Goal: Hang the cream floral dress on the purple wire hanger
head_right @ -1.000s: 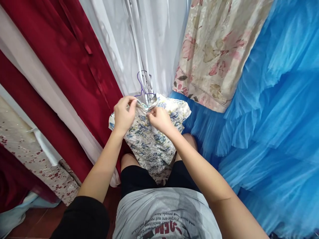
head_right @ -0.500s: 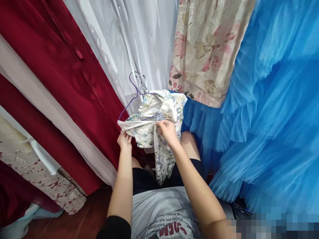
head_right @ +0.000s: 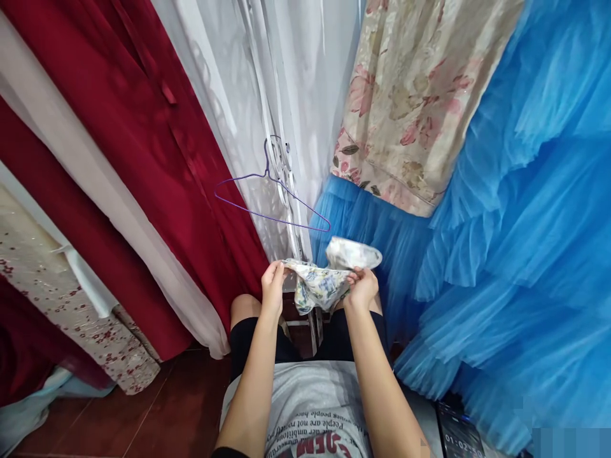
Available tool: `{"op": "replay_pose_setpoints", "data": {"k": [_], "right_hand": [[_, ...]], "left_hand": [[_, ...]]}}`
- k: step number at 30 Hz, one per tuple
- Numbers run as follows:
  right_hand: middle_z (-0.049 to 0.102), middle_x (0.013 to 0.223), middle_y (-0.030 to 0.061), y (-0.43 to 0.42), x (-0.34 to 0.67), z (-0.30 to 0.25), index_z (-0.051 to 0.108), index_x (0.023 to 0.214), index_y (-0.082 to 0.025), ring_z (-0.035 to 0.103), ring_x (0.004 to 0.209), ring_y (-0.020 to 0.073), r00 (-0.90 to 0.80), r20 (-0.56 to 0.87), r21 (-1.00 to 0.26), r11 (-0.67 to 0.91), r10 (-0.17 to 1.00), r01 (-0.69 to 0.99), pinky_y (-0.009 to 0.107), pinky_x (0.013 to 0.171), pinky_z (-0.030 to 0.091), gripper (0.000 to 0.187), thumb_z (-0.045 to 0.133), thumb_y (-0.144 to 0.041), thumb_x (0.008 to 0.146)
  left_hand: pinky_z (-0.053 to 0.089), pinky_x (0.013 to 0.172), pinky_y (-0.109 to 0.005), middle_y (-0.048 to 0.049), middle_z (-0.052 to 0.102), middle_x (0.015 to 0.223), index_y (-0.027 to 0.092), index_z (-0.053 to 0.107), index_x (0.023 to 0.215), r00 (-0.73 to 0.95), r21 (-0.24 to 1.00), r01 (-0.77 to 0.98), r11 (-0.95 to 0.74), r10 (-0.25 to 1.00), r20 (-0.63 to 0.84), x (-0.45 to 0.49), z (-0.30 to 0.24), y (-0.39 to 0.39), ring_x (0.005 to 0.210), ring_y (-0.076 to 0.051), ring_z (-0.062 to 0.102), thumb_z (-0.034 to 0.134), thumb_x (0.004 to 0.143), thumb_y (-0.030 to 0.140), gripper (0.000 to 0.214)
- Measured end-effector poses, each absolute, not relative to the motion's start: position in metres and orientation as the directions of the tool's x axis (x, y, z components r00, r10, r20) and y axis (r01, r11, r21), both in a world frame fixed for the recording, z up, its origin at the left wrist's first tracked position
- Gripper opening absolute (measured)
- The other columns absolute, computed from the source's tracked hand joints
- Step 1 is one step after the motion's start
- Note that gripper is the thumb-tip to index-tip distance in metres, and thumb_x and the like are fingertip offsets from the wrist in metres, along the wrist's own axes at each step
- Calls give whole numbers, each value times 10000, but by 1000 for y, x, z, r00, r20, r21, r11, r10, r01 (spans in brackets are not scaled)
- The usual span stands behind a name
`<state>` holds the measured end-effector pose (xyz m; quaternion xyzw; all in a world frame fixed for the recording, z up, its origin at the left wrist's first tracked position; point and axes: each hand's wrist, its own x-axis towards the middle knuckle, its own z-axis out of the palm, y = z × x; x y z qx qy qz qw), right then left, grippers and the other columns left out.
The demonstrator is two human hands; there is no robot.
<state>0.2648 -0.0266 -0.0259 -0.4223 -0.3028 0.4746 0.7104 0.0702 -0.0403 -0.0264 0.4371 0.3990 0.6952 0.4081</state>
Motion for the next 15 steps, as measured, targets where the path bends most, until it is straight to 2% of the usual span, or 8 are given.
{"op": "replay_pose_setpoints", "data": {"k": [2, 3, 5, 7, 8, 10, 12, 15], "right_hand": [[564, 631, 10, -33, 249, -22, 440, 713, -262, 595, 587, 183, 322, 63, -893, 198, 945, -405, 297, 541, 500, 422, 513, -664, 820], [615, 685, 32, -38, 240, -19, 499, 734, -251, 639, 670, 201, 229, 94, -899, 182, 969, -399, 306, 608, 528, 453, 530, -694, 821], [677, 776, 59, -49, 225, -9, 594, 792, -228, 678, 818, 231, -65, 162, -924, 128, 985, -362, 325, 721, 550, 530, 497, -745, 852], [700, 844, 54, -60, 216, 2, 650, 888, -223, 670, 914, 240, -308, 224, -949, 135, 925, -284, 332, 791, 542, 521, 509, -724, 879], [704, 866, 44, -66, 215, 7, 666, 934, -222, 659, 930, 239, -378, 251, -956, 168, 891, -240, 330, 810, 534, 467, 584, -677, 865], [698, 867, 20, -74, 218, 15, 686, 959, -206, 635, 879, 223, -509, 268, -963, 231, 818, -136, 315, 800, 518, 360, 743, -521, 796], [667, 778, -1, -77, 229, 22, 691, 871, -173, 583, 727, 180, -622, 206, -970, 243, 755, -26, 283, 687, 488, 260, 786, -382, 748], [595, 648, -21, -76, 256, 37, 670, 740, -147, 478, 579, 122, -637, 139, -974, 220, 758, 50, 240, 550, 392, 146, 727, -280, 726]], "left_hand": [[531, 874, -291, -71, 709, 954, 176, 662, 975, -230, 892, -220, -394, 910, 345, 82, -11, -51, 909, -183, 679, 647, 899, 492, 325], [534, 863, -292, -72, 712, 959, 179, 662, 993, -208, 887, -206, -413, 904, 373, 86, -4, -56, 907, -187, 681, 633, 915, 486, 318], [536, 865, -300, -80, 722, 978, 182, 677, 1006, -189, 880, -141, -454, 885, 426, 91, 8, -65, 928, -203, 687, 631, 923, 481, 314], [532, 896, -316, -92, 728, 1006, 180, 702, 1000, -190, 863, -59, -501, 855, 483, 90, 16, -70, 977, -225, 688, 645, 917, 474, 311], [529, 913, -325, -97, 729, 1020, 180, 713, 995, -194, 855, -25, -518, 842, 504, 88, 19, -72, 999, -235, 686, 648, 916, 472, 309], [524, 946, -342, -106, 726, 1061, 185, 720, 989, -195, 848, 25, -530, 829, 524, 80, 21, -73, 1046, -252, 680, 652, 913, 472, 305], [503, 997, -347, -109, 712, 1142, 204, 703, 1067, -146, 848, 53, -527, 836, 529, 73, 20, -75, 1114, -257, 663, 643, 917, 484, 323], [473, 1031, -340, -101, 701, 1188, 234, 630, 1264, 124, 871, 92, -483, 873, 471, 67, 8, -83, 1137, -240, 651, 500, 977, 551, 447]]}}
